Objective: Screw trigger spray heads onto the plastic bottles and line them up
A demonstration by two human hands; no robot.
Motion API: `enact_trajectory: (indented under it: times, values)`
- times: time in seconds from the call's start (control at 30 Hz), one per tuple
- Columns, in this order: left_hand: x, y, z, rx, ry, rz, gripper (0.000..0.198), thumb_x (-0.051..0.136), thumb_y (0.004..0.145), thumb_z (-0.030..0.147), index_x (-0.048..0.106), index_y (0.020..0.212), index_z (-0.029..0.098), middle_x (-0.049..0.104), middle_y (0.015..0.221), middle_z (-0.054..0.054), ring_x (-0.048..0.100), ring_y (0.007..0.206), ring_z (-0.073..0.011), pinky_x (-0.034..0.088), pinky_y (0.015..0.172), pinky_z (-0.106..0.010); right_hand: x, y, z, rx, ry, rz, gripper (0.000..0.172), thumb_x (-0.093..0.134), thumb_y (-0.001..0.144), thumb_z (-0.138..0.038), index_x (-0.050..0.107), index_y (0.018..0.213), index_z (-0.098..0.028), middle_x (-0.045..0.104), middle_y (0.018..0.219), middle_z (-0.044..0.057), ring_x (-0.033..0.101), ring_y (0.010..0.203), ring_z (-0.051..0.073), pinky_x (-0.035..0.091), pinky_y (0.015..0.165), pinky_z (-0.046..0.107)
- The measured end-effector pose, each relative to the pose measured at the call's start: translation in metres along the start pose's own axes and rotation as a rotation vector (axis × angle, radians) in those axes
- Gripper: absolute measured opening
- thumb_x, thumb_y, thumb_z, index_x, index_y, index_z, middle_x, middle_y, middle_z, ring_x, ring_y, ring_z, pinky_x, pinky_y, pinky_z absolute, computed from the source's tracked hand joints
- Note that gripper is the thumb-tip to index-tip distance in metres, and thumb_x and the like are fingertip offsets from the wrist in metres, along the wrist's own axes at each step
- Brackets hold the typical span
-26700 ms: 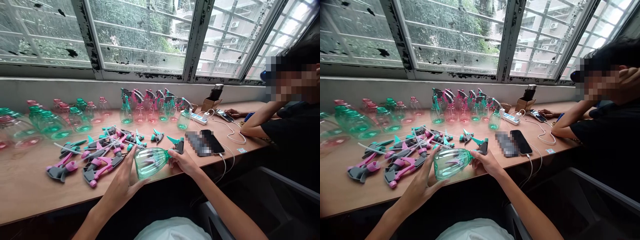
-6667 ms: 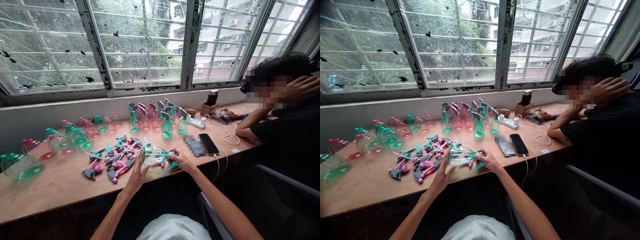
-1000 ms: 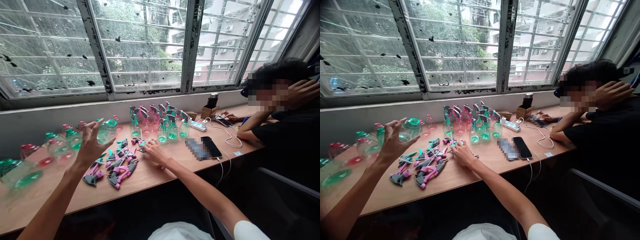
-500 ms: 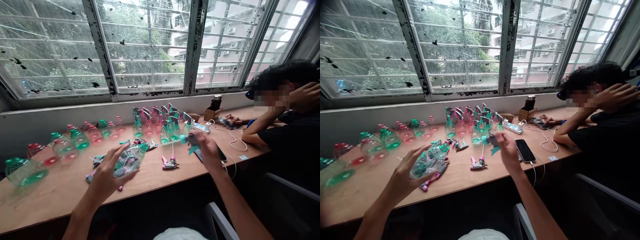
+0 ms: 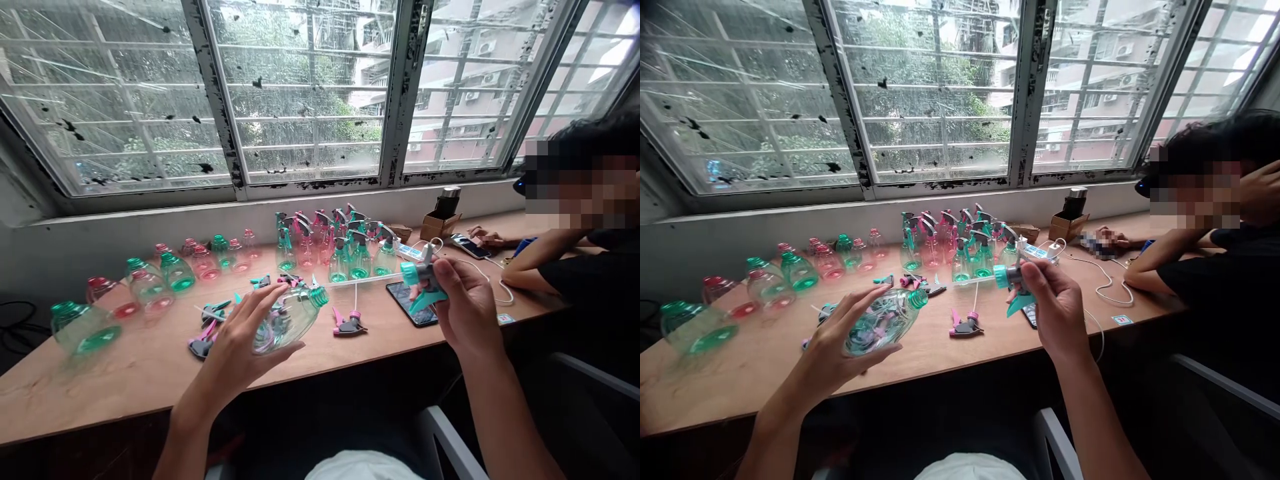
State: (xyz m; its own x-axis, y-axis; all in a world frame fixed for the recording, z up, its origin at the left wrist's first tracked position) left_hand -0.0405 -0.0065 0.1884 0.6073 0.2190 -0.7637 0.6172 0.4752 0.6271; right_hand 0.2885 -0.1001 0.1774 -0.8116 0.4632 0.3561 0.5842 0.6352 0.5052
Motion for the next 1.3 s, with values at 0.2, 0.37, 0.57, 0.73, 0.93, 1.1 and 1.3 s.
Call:
enact_trajectory:
  times: [0.2,0.37,0.57,0.73,0.93,1.1,1.3]
  values:
    - [-0.004,-0.002,-0.001,-0.003,0.011,-0.002,0.077,0.072,0.093,0.061,0.041,0.160,0.039,0.061,0.152,-0.007,0.062,0.140,-0.0334,0.051,0.122,-0.056,-0.005,0.002,0.001,0.020,0.008,-0.036,0.032,0.085,0.088,-0.053,0.076,0.090,-0.022,0.067,0.070,0.000,0.064,0.058,0.014,0.053,0.051,0.022]
    - [0.004,-0.003,0.016,0.032,-0.013,-0.070,0.084,0.074,0.094,0.055,0.032,0.165,0.042,0.056,0.159,-0.005,0.055,0.149,-0.0286,0.050,0.124,-0.047,0.027,-0.012,0.015,0.137,-0.065,-0.347,0.032,0.087,0.088,-0.049,0.081,0.102,-0.021,0.075,0.087,0.003,0.069,0.071,0.015,0.061,0.063,0.024]
    - [0.014,-0.002,0.028,0.086,0.017,-0.134,0.077,0.071,0.099,0.044,0.032,0.165,0.037,0.049,0.165,-0.004,0.046,0.156,-0.0239,0.046,0.126,-0.040,0.065,-0.032,0.017,0.228,-0.099,-0.659,0.030,0.085,0.090,-0.044,0.082,0.107,-0.020,0.073,0.084,0.001,0.072,0.076,0.016,0.065,0.070,0.025]
    - [0.009,0.000,0.031,0.148,0.032,-0.079,0.074,0.071,0.099,0.040,0.035,0.164,0.036,0.053,0.162,-0.005,0.047,0.155,-0.0244,0.041,0.130,-0.043,0.057,-0.029,0.022,0.251,-0.145,-0.731,0.036,0.084,0.091,-0.044,0.079,0.118,-0.020,0.075,0.089,0.003,0.074,0.082,0.019,0.065,0.074,0.029]
    - [0.006,-0.003,0.030,0.086,-0.026,-0.095,0.082,0.075,0.096,0.044,0.031,0.165,0.042,0.045,0.169,-0.006,0.046,0.157,-0.0298,0.051,0.124,-0.049,0.050,-0.025,0.017,0.091,-0.243,-0.810,0.035,0.085,0.091,-0.039,0.077,0.120,-0.021,0.072,0.094,0.001,0.067,0.076,0.013,0.059,0.070,0.021]
    - [-0.009,-0.003,0.035,0.003,-0.216,0.080,0.085,0.086,0.084,0.053,0.043,0.156,0.040,0.042,0.170,-0.009,0.045,0.157,-0.0347,0.054,0.122,-0.054,0.047,-0.026,0.010,-0.081,-0.236,-0.745,0.035,0.089,0.087,-0.036,0.076,0.117,-0.022,0.076,0.096,0.001,0.070,0.078,0.014,0.059,0.069,0.022]
    - [-0.015,-0.002,0.035,-0.048,-0.448,0.157,0.089,0.091,0.078,0.054,0.046,0.154,0.041,0.043,0.168,-0.009,0.049,0.153,-0.0370,0.058,0.120,-0.053,0.046,-0.034,-0.001,-0.292,-0.306,-0.735,0.034,0.083,0.094,-0.028,0.072,0.126,-0.025,0.079,0.111,0.006,0.076,0.097,0.020,0.062,0.086,0.030]
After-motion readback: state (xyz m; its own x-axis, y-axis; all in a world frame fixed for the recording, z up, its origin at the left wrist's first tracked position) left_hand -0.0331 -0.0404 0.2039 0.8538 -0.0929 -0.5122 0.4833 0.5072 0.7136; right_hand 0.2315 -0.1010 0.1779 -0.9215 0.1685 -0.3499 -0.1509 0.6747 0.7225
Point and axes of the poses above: each hand's wrist, its own y-axis towards the middle knuckle, its own x-axis out of the palm, z = x × y, the point moved 4 cm from there along y, towards the middle knuckle
